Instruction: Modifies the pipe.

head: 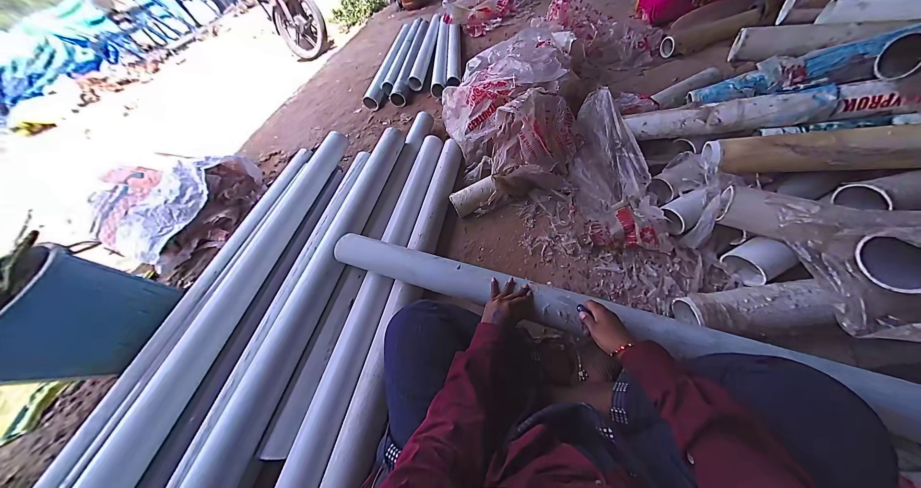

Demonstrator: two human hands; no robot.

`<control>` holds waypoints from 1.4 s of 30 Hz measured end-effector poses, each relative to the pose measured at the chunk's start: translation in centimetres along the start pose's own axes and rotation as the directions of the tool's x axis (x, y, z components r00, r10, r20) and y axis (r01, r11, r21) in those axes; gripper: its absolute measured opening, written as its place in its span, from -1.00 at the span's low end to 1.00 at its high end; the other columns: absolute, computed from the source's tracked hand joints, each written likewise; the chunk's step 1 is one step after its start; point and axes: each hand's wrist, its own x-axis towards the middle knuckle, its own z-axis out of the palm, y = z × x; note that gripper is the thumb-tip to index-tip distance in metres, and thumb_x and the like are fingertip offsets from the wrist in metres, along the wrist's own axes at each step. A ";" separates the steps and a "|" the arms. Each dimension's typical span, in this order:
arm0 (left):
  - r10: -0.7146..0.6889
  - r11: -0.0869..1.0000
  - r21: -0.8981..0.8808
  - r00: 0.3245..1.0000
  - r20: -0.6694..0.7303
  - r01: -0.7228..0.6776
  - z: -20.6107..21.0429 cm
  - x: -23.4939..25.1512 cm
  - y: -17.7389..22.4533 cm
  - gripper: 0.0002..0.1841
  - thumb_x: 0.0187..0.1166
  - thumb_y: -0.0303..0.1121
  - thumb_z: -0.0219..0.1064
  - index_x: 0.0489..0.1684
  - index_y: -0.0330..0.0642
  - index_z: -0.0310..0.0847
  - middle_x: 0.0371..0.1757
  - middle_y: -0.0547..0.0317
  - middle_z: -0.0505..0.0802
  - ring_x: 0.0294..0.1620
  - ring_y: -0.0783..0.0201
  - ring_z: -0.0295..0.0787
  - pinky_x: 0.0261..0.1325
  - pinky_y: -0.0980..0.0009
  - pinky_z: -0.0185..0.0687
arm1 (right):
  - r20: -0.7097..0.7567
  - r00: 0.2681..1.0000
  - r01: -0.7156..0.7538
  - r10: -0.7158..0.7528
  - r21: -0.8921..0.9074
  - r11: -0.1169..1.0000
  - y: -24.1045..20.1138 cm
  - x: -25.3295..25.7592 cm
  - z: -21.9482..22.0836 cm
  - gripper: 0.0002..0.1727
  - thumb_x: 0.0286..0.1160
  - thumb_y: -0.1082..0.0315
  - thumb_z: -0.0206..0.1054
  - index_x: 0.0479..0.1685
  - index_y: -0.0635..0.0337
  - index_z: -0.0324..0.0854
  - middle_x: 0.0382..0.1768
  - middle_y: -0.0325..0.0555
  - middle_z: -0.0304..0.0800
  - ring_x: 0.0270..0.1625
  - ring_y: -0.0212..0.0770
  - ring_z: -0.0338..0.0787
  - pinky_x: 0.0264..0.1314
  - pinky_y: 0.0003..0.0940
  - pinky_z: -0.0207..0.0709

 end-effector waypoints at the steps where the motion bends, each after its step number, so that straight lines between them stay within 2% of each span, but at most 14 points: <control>1: -0.003 1.000 -0.006 1.000 -0.013 0.003 0.0 0.0 0.0 -0.66 0.62 -0.49 0.29 0.30 -0.32 0.78 0.48 -0.11 0.75 0.70 -0.30 0.43 0.78 -0.44 -0.31 | -0.006 1.000 0.004 -0.004 0.003 1.000 0.0 -0.1 0.1 -0.61 0.90 0.39 -0.02 0.40 0.56 0.45 0.33 0.45 0.61 0.31 0.22 0.72 0.48 0.02 0.48; 5: 0.014 0.999 -0.046 0.999 -0.039 -0.016 -0.3 -0.2 0.1 -0.67 0.61 -0.47 0.32 0.28 -0.34 0.78 0.46 -0.13 0.76 0.69 -0.29 0.44 0.79 -0.43 -0.29 | -0.007 1.000 0.001 -0.001 -0.002 1.000 -0.1 -0.2 -0.2 -0.61 0.90 0.39 -0.02 0.42 0.56 0.44 0.35 0.44 0.60 0.36 0.23 0.69 0.52 0.02 0.44; 8: -0.001 1.000 -0.012 1.000 0.030 0.002 -0.5 -0.3 0.2 -0.60 0.63 -0.34 0.35 0.39 -0.30 0.72 0.55 -0.09 0.70 0.77 -0.26 0.32 0.81 -0.40 -0.41 | -0.007 1.000 0.004 -0.004 -0.002 1.000 0.0 -0.1 0.0 -0.62 0.89 0.39 -0.02 0.40 0.54 0.46 0.32 0.42 0.61 0.32 0.20 0.71 0.48 0.01 0.48; 16: 0.067 0.998 0.012 0.993 -0.097 -0.066 0.8 0.0 -0.3 -0.69 0.60 -0.45 0.33 0.23 -0.31 0.82 0.43 -0.13 0.79 0.64 -0.36 0.48 0.74 -0.49 -0.24 | -0.007 1.000 0.003 -0.003 -0.018 1.000 -0.2 -0.2 -0.3 -0.61 0.90 0.39 -0.03 0.41 0.55 0.45 0.33 0.44 0.60 0.34 0.21 0.70 0.51 0.00 0.45; 22: 0.026 1.000 0.010 0.994 -0.106 -0.025 0.6 -0.3 0.4 -0.70 0.62 -0.52 0.29 0.23 -0.35 0.81 0.43 -0.14 0.78 0.63 -0.27 0.53 0.80 -0.34 -0.12 | -0.007 1.000 0.013 -0.013 0.015 1.000 0.0 -0.3 -0.1 -0.60 0.89 0.39 -0.02 0.44 0.53 0.44 0.35 0.42 0.61 0.34 0.19 0.71 0.51 -0.01 0.47; 27: 0.073 0.995 -0.044 0.973 -0.221 -0.085 1.5 0.0 -0.3 -0.74 0.54 -0.60 0.33 0.10 -0.40 0.85 0.29 -0.21 0.86 0.50 -0.30 0.67 0.73 -0.34 0.09 | -0.007 1.000 0.014 -0.014 0.027 1.000 -0.2 -0.7 -0.3 -0.59 0.89 0.38 -0.02 0.46 0.55 0.43 0.42 0.45 0.55 0.41 0.24 0.67 0.56 0.02 0.44; 30: -0.070 0.996 -0.065 0.982 -0.175 0.060 1.1 0.3 0.2 -0.74 0.64 -0.54 0.30 0.17 -0.38 0.82 0.36 -0.17 0.83 0.55 -0.24 0.63 0.78 -0.17 0.15 | -0.010 1.000 0.023 -0.023 0.009 1.000 -0.1 -0.8 -0.2 -0.59 0.88 0.38 -0.01 0.44 0.55 0.44 0.42 0.45 0.56 0.42 0.24 0.66 0.56 0.02 0.43; 32: -0.197 0.980 -0.057 0.973 -0.120 0.191 0.2 0.6 0.6 -0.71 0.70 -0.48 0.27 0.26 -0.35 0.78 0.43 -0.13 0.79 0.60 -0.22 0.58 0.74 -0.12 0.25 | -0.006 0.999 0.036 -0.036 0.006 0.999 0.1 -0.8 0.0 -0.59 0.88 0.37 0.00 0.44 0.56 0.44 0.41 0.46 0.56 0.42 0.25 0.65 0.57 0.03 0.42; 34: -0.244 0.970 -0.040 0.966 -0.083 0.241 -0.4 0.8 1.0 -0.70 0.73 -0.44 0.26 0.30 -0.30 0.77 0.46 -0.07 0.78 0.62 -0.18 0.57 0.72 -0.11 0.29 | -0.005 0.999 0.034 -0.034 0.001 0.999 0.1 -0.8 -0.1 -0.59 0.88 0.37 -0.01 0.44 0.56 0.44 0.41 0.46 0.56 0.42 0.24 0.66 0.56 0.03 0.43; 35: -0.216 0.976 -0.044 0.972 -0.095 0.213 -0.3 0.7 0.9 -0.71 0.72 -0.43 0.27 0.27 -0.31 0.78 0.44 -0.09 0.79 0.60 -0.19 0.59 0.71 -0.12 0.30 | -0.005 0.999 0.032 -0.032 0.001 0.999 0.1 -0.8 -0.2 -0.58 0.88 0.37 -0.01 0.44 0.57 0.44 0.42 0.46 0.56 0.42 0.24 0.66 0.56 0.03 0.43; 37: -0.071 0.997 -0.039 0.985 -0.159 0.066 0.4 0.4 0.3 -0.72 0.64 -0.43 0.35 0.18 -0.40 0.80 0.36 -0.22 0.82 0.54 -0.24 0.65 0.73 -0.15 0.26 | -0.010 0.999 0.033 -0.033 0.003 0.999 0.0 -0.7 -0.2 -0.58 0.89 0.36 -0.01 0.43 0.56 0.45 0.40 0.47 0.57 0.40 0.25 0.68 0.55 0.04 0.44; 38: -0.008 1.000 -0.028 0.988 -0.157 0.004 0.6 0.3 0.1 -0.68 0.60 -0.40 0.40 0.20 -0.40 0.79 0.37 -0.25 0.81 0.55 -0.25 0.63 0.76 -0.19 0.16 | -0.013 0.999 0.033 -0.033 0.004 0.999 0.0 -0.6 -0.2 -0.59 0.89 0.36 -0.01 0.42 0.56 0.45 0.38 0.47 0.58 0.37 0.24 0.69 0.54 0.03 0.45; 40: 0.078 0.997 -0.011 0.985 -0.152 -0.080 1.5 0.2 -0.3 -0.66 0.53 -0.43 0.44 0.23 -0.33 0.80 0.41 -0.21 0.79 0.59 -0.27 0.58 0.77 -0.33 0.01 | -0.008 1.000 0.025 -0.024 0.007 1.000 -0.1 -0.5 -0.2 -0.59 0.89 0.36 -0.02 0.42 0.55 0.45 0.37 0.45 0.59 0.35 0.23 0.70 0.52 0.02 0.47; 42: 0.070 0.995 -0.056 0.976 -0.205 -0.083 2.1 0.2 -0.4 -0.75 0.54 -0.54 0.39 0.11 -0.29 0.87 0.35 -0.14 0.84 0.56 -0.24 0.62 0.75 -0.33 0.05 | -0.001 1.000 0.013 -0.013 -0.002 1.000 -0.2 -0.5 -0.2 -0.59 0.89 0.37 -0.02 0.45 0.54 0.44 0.39 0.45 0.58 0.36 0.23 0.70 0.52 0.02 0.47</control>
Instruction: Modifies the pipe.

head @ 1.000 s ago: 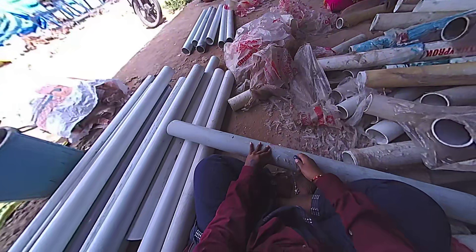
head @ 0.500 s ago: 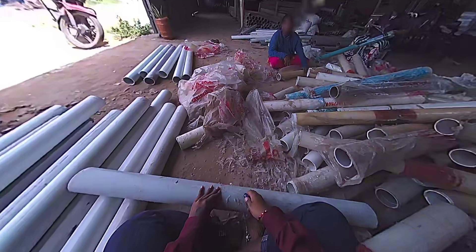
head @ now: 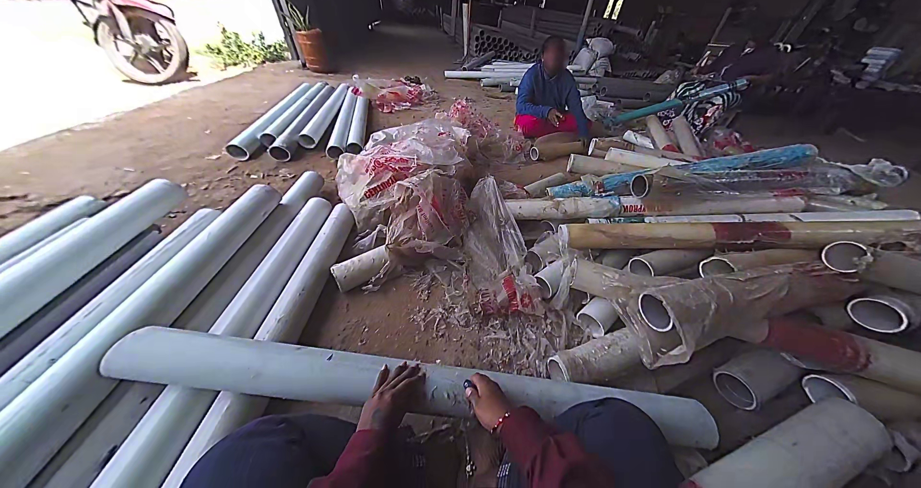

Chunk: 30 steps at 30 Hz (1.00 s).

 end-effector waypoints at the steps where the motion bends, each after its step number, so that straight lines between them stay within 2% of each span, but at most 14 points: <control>1: 0.008 0.999 -0.034 0.999 -0.054 -0.010 0.3 0.2 -0.2 -0.78 0.53 -0.59 0.36 0.00 -0.32 0.90 0.26 -0.16 0.88 0.49 -0.27 0.68 0.71 -0.34 0.14 | 0.001 1.000 0.000 0.000 -0.009 1.000 -0.1 0.0 0.0 -0.59 0.89 0.37 -0.02 0.45 0.54 0.44 0.40 0.45 0.58 0.37 0.22 0.70 0.52 0.01 0.47; 3: 0.012 0.998 -0.057 0.996 -0.090 -0.017 0.4 0.3 -0.5 -0.81 0.53 -0.61 0.34 -0.10 -0.36 0.91 0.20 -0.18 0.90 0.44 -0.29 0.72 0.69 -0.31 0.22 | -0.008 1.000 0.010 -0.010 -0.024 1.000 -0.1 -0.1 0.0 -0.59 0.89 0.37 -0.01 0.44 0.55 0.45 0.42 0.45 0.56 0.40 0.24 0.67 0.55 0.02 0.44; 7: 0.006 0.997 -0.080 0.997 -0.077 -0.012 -0.1 0.0 0.2 -0.85 0.50 -0.62 0.38 -0.13 -0.48 0.86 0.20 -0.29 0.88 0.45 -0.36 0.69 0.70 -0.26 0.23 | -0.007 1.000 0.019 -0.019 -0.050 0.999 -0.3 -0.5 0.0 -0.59 0.88 0.38 0.00 0.45 0.55 0.45 0.46 0.44 0.54 0.50 0.24 0.60 0.63 0.00 0.37; 12: 0.004 0.995 -0.098 0.997 -0.074 -0.012 -0.5 -0.1 0.2 -0.81 0.49 -0.65 0.37 -0.04 -0.54 0.82 0.24 -0.33 0.85 0.48 -0.35 0.66 0.71 -0.24 0.24 | -0.005 1.000 0.019 -0.020 -0.054 0.998 -0.4 -0.6 0.0 -0.60 0.88 0.39 0.00 0.44 0.55 0.45 0.44 0.44 0.55 0.49 0.24 0.61 0.62 0.00 0.38; 19: -0.031 0.994 -0.108 0.995 -0.091 0.021 0.0 0.0 0.2 -0.84 0.50 -0.67 0.35 -0.10 -0.58 0.81 0.21 -0.39 0.85 0.48 -0.39 0.66 0.70 -0.26 0.22 | -0.002 0.999 0.040 -0.040 -0.065 0.997 -0.3 -0.5 0.0 -0.60 0.87 0.40 0.01 0.43 0.56 0.46 0.46 0.45 0.54 0.53 0.24 0.58 0.65 -0.01 0.35; 21: -0.025 0.997 -0.075 0.994 -0.106 0.017 0.6 0.1 -0.3 -0.83 0.54 -0.66 0.31 -0.10 -0.57 0.81 0.21 -0.39 0.85 0.47 -0.39 0.66 0.69 -0.28 0.22 | -0.007 0.999 0.047 -0.048 -0.069 0.996 -0.1 -0.4 0.0 -0.60 0.87 0.39 0.02 0.44 0.56 0.47 0.46 0.45 0.54 0.54 0.24 0.58 0.67 -0.01 0.34; 24: -0.079 0.997 -0.012 0.994 -0.075 0.078 1.0 0.3 0.0 -0.78 0.60 -0.68 0.24 0.02 -0.58 0.78 0.32 -0.40 0.80 0.55 -0.38 0.59 0.75 -0.28 0.10 | -0.004 0.999 0.042 -0.042 -0.072 0.997 -0.1 -0.4 0.1 -0.59 0.87 0.39 0.02 0.46 0.54 0.46 0.48 0.44 0.53 0.55 0.24 0.57 0.66 0.00 0.34; 26: -0.109 0.990 0.089 0.993 -0.047 0.113 1.1 0.3 0.4 -0.74 0.60 -0.69 0.21 0.11 -0.55 0.76 0.38 -0.38 0.76 0.57 -0.33 0.58 0.76 -0.27 0.10 | 0.001 0.999 0.036 -0.036 -0.075 0.997 -0.2 -0.3 0.1 -0.59 0.87 0.39 0.01 0.46 0.54 0.46 0.50 0.43 0.52 0.55 0.23 0.57 0.67 0.00 0.34; 30: -0.264 0.915 0.337 0.961 0.089 0.220 0.4 0.8 2.0 -0.64 0.61 -0.71 0.13 0.33 -0.47 0.65 0.54 -0.27 0.66 0.63 -0.25 0.51 0.79 -0.18 0.07 | 0.002 0.999 0.042 -0.042 -0.084 0.996 -0.1 -0.3 0.1 -0.59 0.87 0.40 0.01 0.46 0.54 0.45 0.49 0.44 0.52 0.55 0.24 0.57 0.67 0.01 0.34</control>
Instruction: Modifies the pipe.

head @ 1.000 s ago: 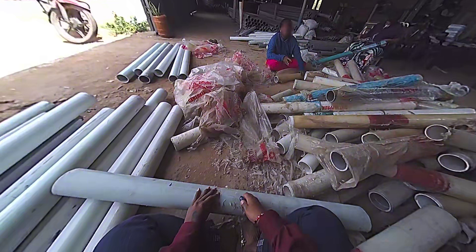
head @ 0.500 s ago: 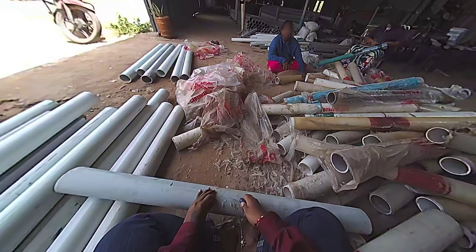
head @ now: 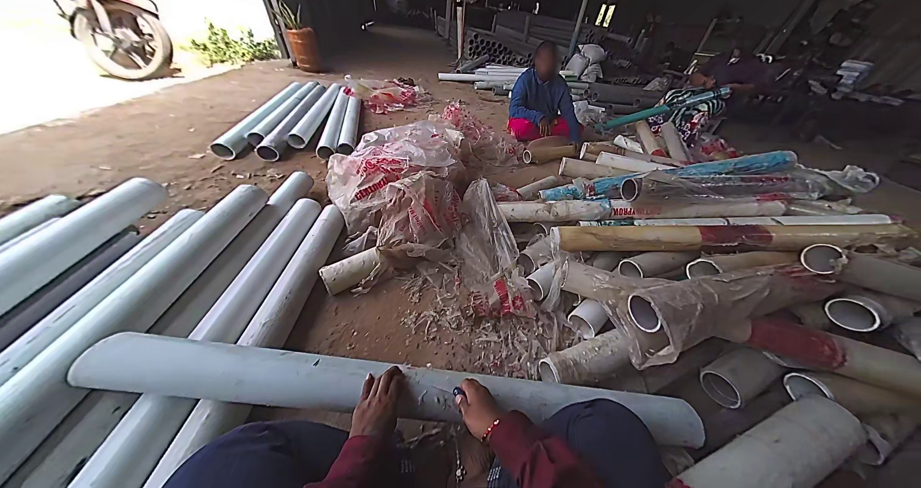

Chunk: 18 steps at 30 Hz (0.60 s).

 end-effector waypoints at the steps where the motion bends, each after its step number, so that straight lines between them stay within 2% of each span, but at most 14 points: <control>1: -0.022 0.998 0.061 0.999 0.044 0.020 -0.2 0.1 0.3 -0.61 0.61 -0.71 0.12 0.39 -0.48 0.60 0.57 -0.27 0.63 0.63 -0.26 0.50 0.79 -0.15 0.07 | -0.001 1.000 0.001 -0.001 0.001 1.000 0.0 0.0 0.0 -0.59 0.87 0.40 0.01 0.46 0.55 0.45 0.48 0.44 0.52 0.56 0.24 0.57 0.67 0.01 0.34; 4: -0.045 0.986 0.161 0.996 0.073 0.033 -0.2 0.3 0.9 -0.57 0.58 -0.72 0.14 0.44 -0.51 0.55 0.57 -0.31 0.62 0.58 -0.29 0.54 0.76 -0.12 0.16 | 0.001 1.000 -0.003 0.003 -0.002 1.000 0.3 -0.1 -0.1 -0.59 0.87 0.40 0.00 0.47 0.54 0.45 0.49 0.43 0.52 0.57 0.23 0.56 0.68 0.00 0.33; 7: -0.096 0.979 0.192 0.988 0.120 0.072 -0.7 0.2 0.9 -0.55 0.61 -0.70 0.12 0.52 -0.53 0.47 0.63 -0.33 0.55 0.63 -0.30 0.47 0.78 -0.11 0.10 | 0.009 1.000 0.010 -0.010 -0.010 1.000 0.0 0.1 0.1 -0.58 0.87 0.39 0.02 0.48 0.54 0.45 0.51 0.43 0.51 0.58 0.23 0.55 0.69 0.00 0.32; 9: -0.065 0.980 0.197 0.991 0.119 0.041 -0.4 0.1 1.1 -0.54 0.60 -0.71 0.13 0.52 -0.55 0.46 0.64 -0.35 0.53 0.64 -0.31 0.46 0.77 -0.13 0.12 | 0.003 1.000 0.003 -0.003 -0.012 1.000 0.2 -0.2 0.0 -0.58 0.87 0.38 0.02 0.47 0.54 0.45 0.50 0.44 0.52 0.57 0.24 0.56 0.68 0.01 0.33; 10: -0.028 0.981 0.196 0.997 0.078 0.012 0.0 0.0 1.1 -0.55 0.58 -0.72 0.15 0.49 -0.56 0.49 0.61 -0.38 0.55 0.62 -0.32 0.48 0.74 -0.15 0.17 | 0.002 1.000 -0.002 0.002 -0.009 1.000 0.3 -0.4 -0.1 -0.58 0.87 0.38 0.02 0.46 0.55 0.45 0.49 0.44 0.52 0.57 0.25 0.56 0.68 0.02 0.33; 12: 0.038 0.983 0.181 0.998 -0.042 -0.030 0.6 -0.2 0.9 -0.63 0.51 -0.74 0.20 0.30 -0.59 0.62 0.52 -0.41 0.63 0.56 -0.34 0.56 0.64 -0.18 0.34 | 0.000 1.000 -0.006 0.006 -0.013 1.000 0.3 -0.5 -0.3 -0.59 0.87 0.39 0.01 0.45 0.55 0.46 0.48 0.45 0.53 0.57 0.25 0.56 0.68 0.02 0.33; 14: -0.011 0.988 0.157 1.000 -0.028 0.015 0.1 -0.6 0.7 -0.61 0.53 -0.74 0.18 0.34 -0.60 0.60 0.56 -0.39 0.61 0.62 -0.32 0.50 0.68 -0.16 0.31 | 0.011 1.000 -0.007 0.007 -0.029 1.000 0.0 -0.2 0.1 -0.59 0.88 0.38 0.01 0.46 0.54 0.45 0.48 0.44 0.54 0.57 0.24 0.56 0.68 0.01 0.33; 18: -0.097 0.989 0.120 0.992 0.078 0.087 -0.6 -0.2 1.1 -0.53 0.56 -0.72 0.18 0.50 -0.59 0.46 0.63 -0.39 0.52 0.74 -0.28 0.32 0.81 -0.08 0.09 | 0.005 1.000 -0.016 0.016 -0.025 1.000 0.0 -0.3 0.0 -0.58 0.88 0.38 0.01 0.47 0.54 0.44 0.48 0.45 0.54 0.56 0.25 0.56 0.68 0.02 0.33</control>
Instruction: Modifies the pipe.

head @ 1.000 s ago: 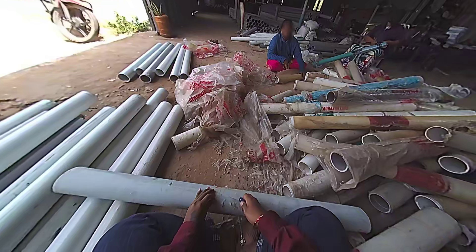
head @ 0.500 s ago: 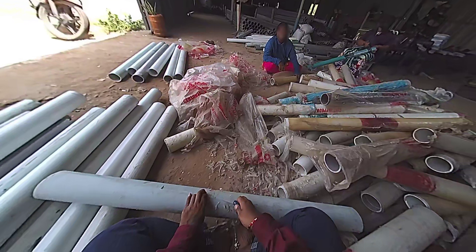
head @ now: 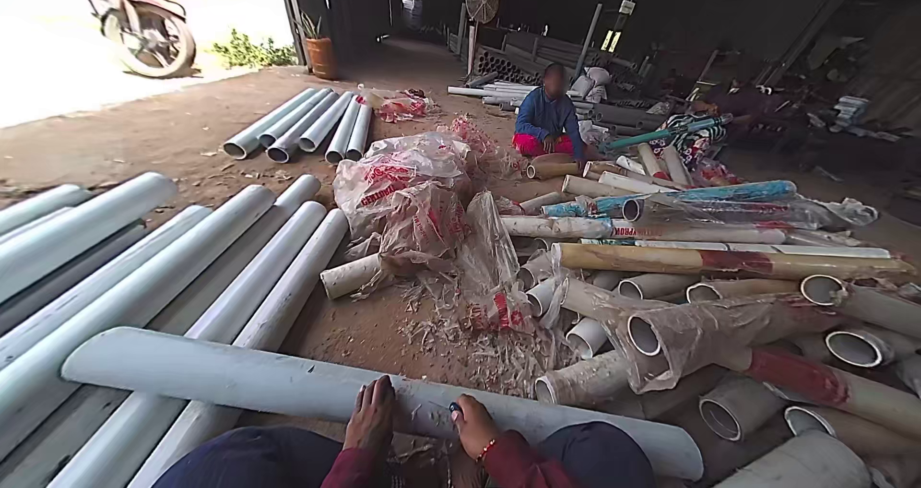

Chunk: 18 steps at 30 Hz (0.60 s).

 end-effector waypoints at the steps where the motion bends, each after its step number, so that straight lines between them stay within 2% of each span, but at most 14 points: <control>1: 0.005 1.000 -0.008 0.999 0.033 -0.004 -0.1 0.1 0.0 -0.52 0.54 -0.71 0.22 0.49 -0.59 0.47 0.64 -0.40 0.51 0.76 -0.28 0.28 0.83 -0.07 0.02 | -0.002 1.000 -0.003 0.003 0.000 1.000 0.0 -0.2 -0.1 -0.58 0.88 0.38 0.01 0.47 0.55 0.44 0.48 0.45 0.53 0.57 0.25 0.56 0.68 0.02 0.33; 3: 0.007 0.999 -0.032 0.995 0.095 -0.003 -0.5 0.3 -0.3 -0.52 0.52 -0.68 0.28 0.47 -0.57 0.49 0.65 -0.41 0.49 0.80 -0.28 0.21 0.86 -0.05 -0.09 | -0.006 1.000 -0.004 0.004 0.011 1.000 -0.1 -0.2 -0.1 -0.58 0.87 0.39 0.01 0.46 0.56 0.44 0.48 0.46 0.53 0.57 0.25 0.56 0.68 0.02 0.33; 6: 0.004 0.989 -0.148 0.994 0.109 0.012 -0.9 0.4 -0.7 -0.57 0.51 -0.67 0.31 0.39 -0.59 0.54 0.63 -0.44 0.49 0.80 -0.32 0.18 0.86 -0.05 -0.08 | -0.003 1.000 -0.008 0.008 0.010 1.000 -0.2 -0.1 0.0 -0.58 0.88 0.39 0.00 0.47 0.55 0.43 0.49 0.45 0.53 0.57 0.25 0.56 0.69 0.02 0.32; 8: 0.010 0.978 -0.206 0.993 0.120 0.015 -1.3 0.3 -0.9 -0.62 0.59 -0.60 0.30 0.36 -0.57 0.56 0.62 -0.42 0.50 0.79 -0.33 0.19 0.83 -0.03 0.02 | -0.005 1.000 -0.008 0.008 0.002 1.000 -0.3 -0.1 0.0 -0.59 0.88 0.38 0.01 0.46 0.55 0.44 0.47 0.45 0.54 0.56 0.24 0.57 0.68 0.02 0.33; 10: 0.017 0.962 -0.271 0.997 0.075 0.004 -1.2 0.2 -1.3 -0.67 0.66 -0.48 0.31 0.27 -0.55 0.62 0.58 -0.43 0.54 0.73 -0.33 0.29 0.77 -0.05 0.17 | -0.007 1.000 -0.009 0.009 -0.005 1.000 -0.3 -0.2 -0.1 -0.59 0.88 0.38 0.01 0.46 0.54 0.45 0.46 0.45 0.54 0.56 0.24 0.57 0.67 0.02 0.34; 12: -0.008 0.963 -0.270 1.000 0.019 0.013 -0.8 0.0 -1.3 -0.60 0.66 -0.28 0.38 0.21 -0.50 0.66 0.58 -0.41 0.54 0.70 -0.31 0.37 0.65 -0.05 0.38 | -0.006 1.000 -0.009 0.009 -0.007 1.000 -0.3 -0.2 -0.1 -0.59 0.88 0.38 0.01 0.46 0.54 0.44 0.46 0.45 0.54 0.56 0.24 0.57 0.67 0.02 0.34; 13: -0.016 0.969 -0.246 1.000 -0.001 0.015 -0.5 0.0 -1.2 -0.56 0.63 -0.23 0.42 0.22 -0.50 0.66 0.59 -0.42 0.52 0.71 -0.30 0.36 0.64 -0.04 0.39 | -0.005 1.000 -0.009 0.009 -0.008 1.000 -0.3 -0.1 -0.1 -0.59 0.88 0.38 0.01 0.46 0.54 0.44 0.47 0.45 0.54 0.56 0.24 0.57 0.67 0.02 0.34; 15: -0.002 0.984 -0.175 1.000 0.004 0.003 0.2 0.1 -1.0 -0.55 0.66 -0.29 0.38 0.34 -0.50 0.61 0.65 -0.46 0.46 0.78 -0.31 0.23 0.78 -0.04 0.17 | -0.002 1.000 -0.007 0.007 -0.011 1.000 -0.2 -0.1 -0.1 -0.58 0.88 0.37 0.00 0.46 0.54 0.44 0.47 0.45 0.53 0.56 0.24 0.56 0.68 0.01 0.33; 18: 0.093 0.990 -0.103 0.994 -0.056 -0.099 1.1 0.2 -0.9 -0.68 0.60 -0.55 0.30 0.28 -0.43 0.71 0.59 -0.49 0.54 0.75 -0.41 0.26 0.80 -0.23 -0.02 | -0.004 1.000 -0.009 0.009 -0.018 1.000 -0.2 -0.1 -0.2 -0.58 0.88 0.37 0.00 0.46 0.54 0.44 0.48 0.44 0.53 0.57 0.23 0.56 0.68 0.00 0.33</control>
